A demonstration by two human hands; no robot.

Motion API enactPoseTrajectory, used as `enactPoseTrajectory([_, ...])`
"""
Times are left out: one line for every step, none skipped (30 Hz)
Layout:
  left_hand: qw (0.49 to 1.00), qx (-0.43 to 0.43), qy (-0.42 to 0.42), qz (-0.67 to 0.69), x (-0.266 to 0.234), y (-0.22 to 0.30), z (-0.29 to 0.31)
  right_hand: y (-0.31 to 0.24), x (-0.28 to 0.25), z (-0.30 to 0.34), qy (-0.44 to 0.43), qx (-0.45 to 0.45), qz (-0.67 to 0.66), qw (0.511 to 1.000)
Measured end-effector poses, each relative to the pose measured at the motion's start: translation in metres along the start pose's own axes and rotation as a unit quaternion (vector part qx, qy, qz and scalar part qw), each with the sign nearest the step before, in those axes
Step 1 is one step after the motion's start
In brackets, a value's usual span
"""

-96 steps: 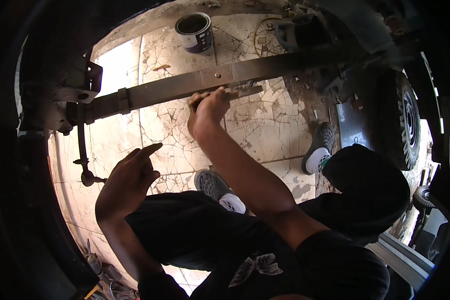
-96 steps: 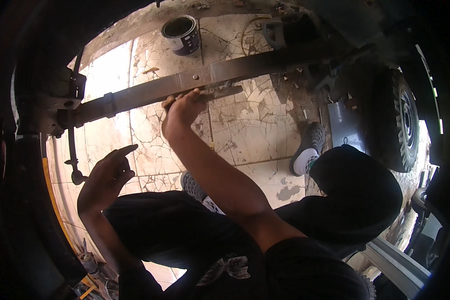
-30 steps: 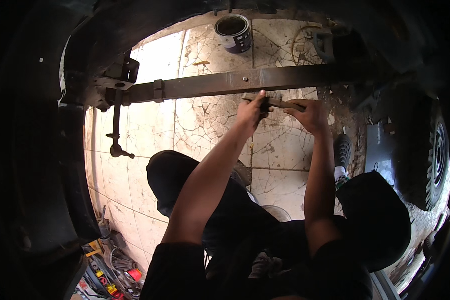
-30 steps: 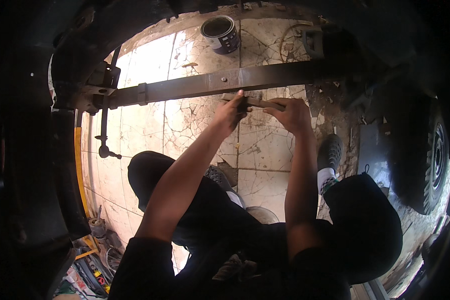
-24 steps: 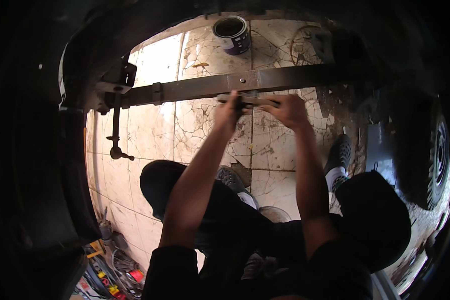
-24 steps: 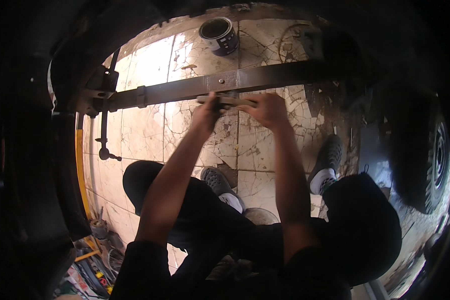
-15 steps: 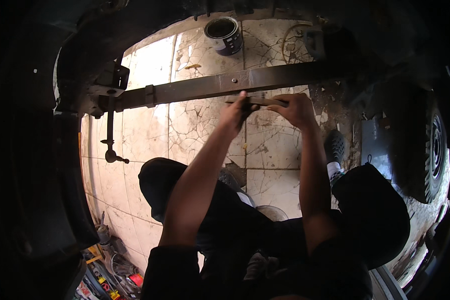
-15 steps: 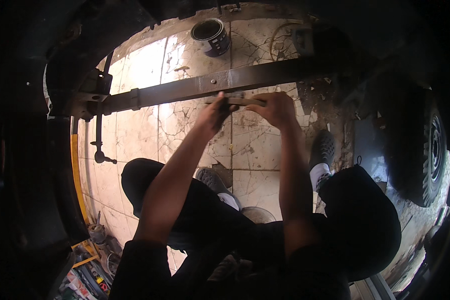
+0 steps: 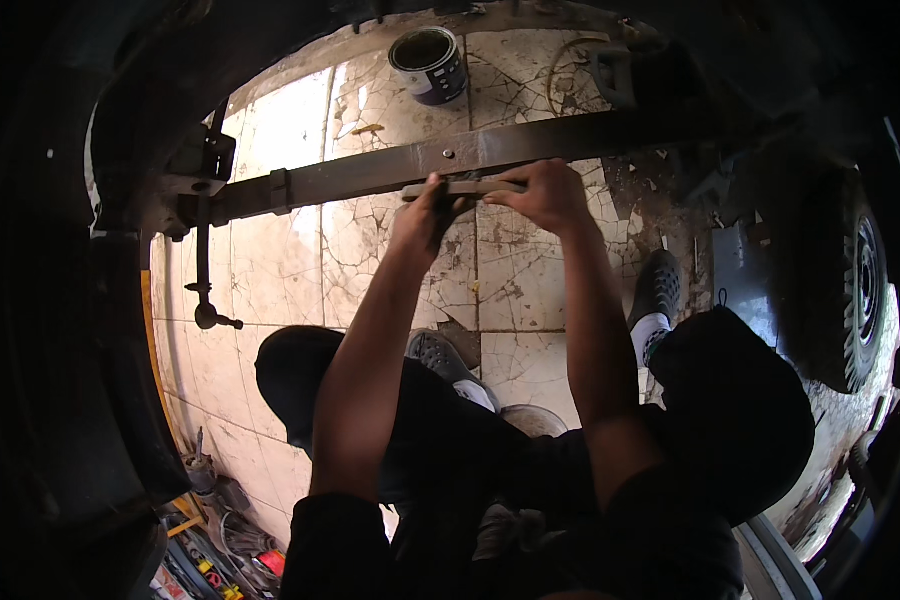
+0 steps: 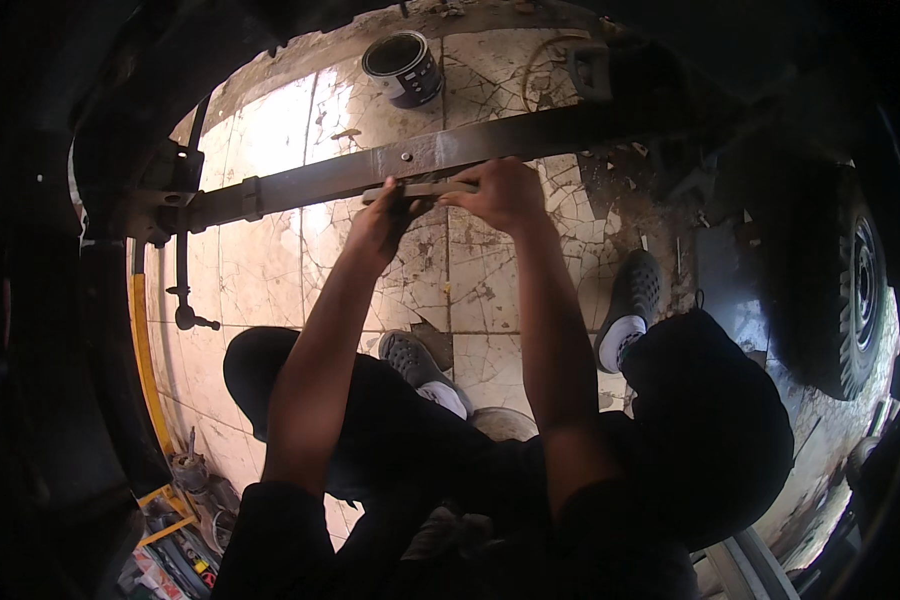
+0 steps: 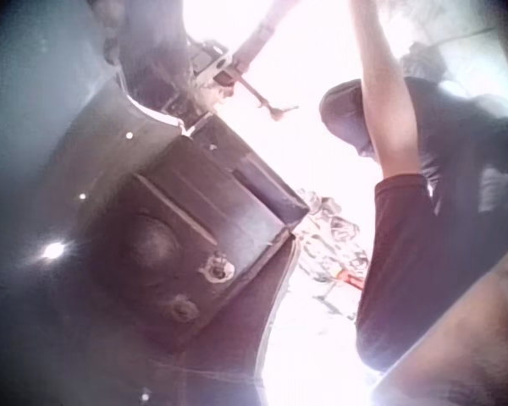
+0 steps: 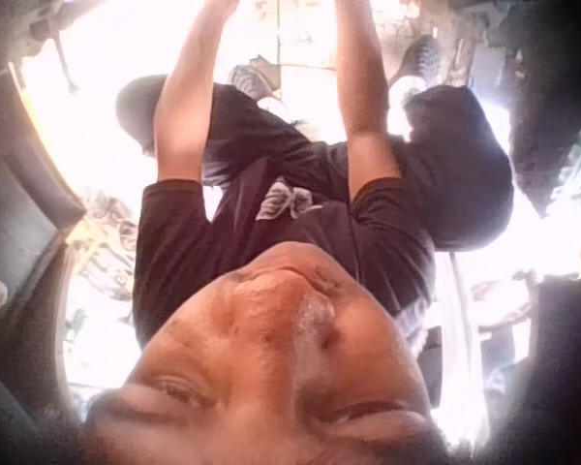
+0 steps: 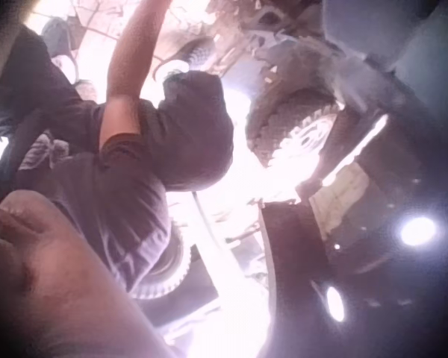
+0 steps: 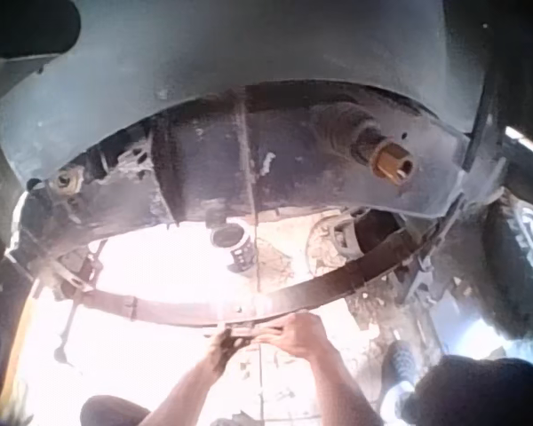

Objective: The person sits on the floor under a raised vehicle and uses a paintbrush to apply dark paint to a metal crossmember and surrounding undercarriage parts. The person repeatedly dips the brush into a paint can and coats the metal surfaces.

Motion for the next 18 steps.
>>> enactPoseTrajectory([1.000, 0.011, 0.000, 0.007, -0.006, 0.005, 0.003, -0.007, 0.004, -0.003, -0.003, 0.000, 0.002, 1.000])
enactPoseTrajectory([0.999, 0.031, -0.014, 0.004, -0.018, 0.011, 0.003, -0.016, 0.012, -0.003, -0.011, -0.002, 0.003, 1.000])
enactPoseTrajectory([1.000, 0.018, -0.012, -0.001, -0.022, 0.013, 0.004, -0.015, 0.017, -0.007, -0.014, -0.001, 0.008, 1.000])
enactPoseTrajectory([1.000, 0.006, -0.011, -0.006, -0.022, 0.011, 0.003, -0.010, 0.017, -0.004, -0.018, 0.003, 0.012, 1.000])
enactPoseTrajectory([1.000, 0.003, -0.011, -0.004, -0.020, 0.011, 0.003, -0.012, 0.016, -0.003, -0.019, 0.001, 0.011, 1.000])
enactPoseTrajectory([1.000, -0.001, -0.012, -0.003, -0.015, 0.008, 0.001, -0.013, 0.015, -0.003, -0.021, 0.000, 0.010, 1.000])
enactPoseTrajectory([1.000, -0.005, -0.014, -0.002, -0.009, 0.005, -0.001, -0.008, 0.010, -0.001, 0.009, -0.036, 0.011, 0.999])
enactPoseTrajectory([0.998, -0.019, -0.053, 0.023, -0.021, -0.001, -0.010, -0.007, 0.007, 0.003, 0.003, -0.032, 0.007, 0.999])
enactPoseTrajectory([0.998, -0.048, -0.050, 0.009, -0.007, -0.010, -0.010, 0.006, -0.004, 0.010, 0.000, -0.019, 0.014, 1.000])
enactPoseTrajectory([0.996, -0.077, -0.048, -0.005, 0.012, -0.025, -0.010, 0.021, -0.015, 0.019, -0.002, -0.006, 0.022, 1.000])
enactPoseTrajectory([0.997, -0.072, -0.038, 0.012, 0.027, -0.034, -0.017, 0.036, -0.026, 0.024, 0.011, 0.018, 0.022, 1.000])
enactPoseTrajectory([0.994, -0.081, -0.070, -0.001, 0.049, -0.043, -0.021, 0.055, -0.038, 0.034, 0.025, 0.052, 0.030, 0.998])
enactPoseTrajectory([0.991, -0.088, -0.097, -0.013, 0.065, -0.053, -0.025, 0.063, -0.045, 0.044, 0.033, 0.074, 0.027, 0.996])
enactPoseTrajectory([0.990, -0.092, -0.102, -0.024, 0.077, -0.059, -0.024, 0.069, -0.056, 0.054, 0.040, 0.096, 0.025, 0.994])
enactPoseTrajectory([0.989, -0.092, -0.108, -0.036, 0.091, -0.062, -0.025, 0.073, -0.068, 0.059, 0.050, 0.115, 0.024, 0.992])
enactPoseTrajectory([0.988, -0.090, -0.113, -0.047, 0.100, -0.063, -0.023, 0.076, -0.071, 0.064, 0.049, 0.116, 0.044, 0.991])
enactPoseTrajectory([0.987, -0.090, -0.120, -0.056, 0.101, -0.064, -0.024, 0.076, -0.071, 0.064, 0.052, 0.113, 0.056, 0.991])
enactPoseTrajectory([0.990, -0.076, -0.102, -0.061, 0.096, -0.062, -0.024, 0.075, -0.071, 0.061, 0.055, 0.108, 0.068, 0.990])
Point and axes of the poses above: each hand's wrist, its own z-axis away from the middle knuckle, its own x-axis out of the palm, y = z × x, the point moved 7 cm from there along -z, towards the middle knuckle, and after that the axes turned 3 degrees about -z, right-handed, at the moved point
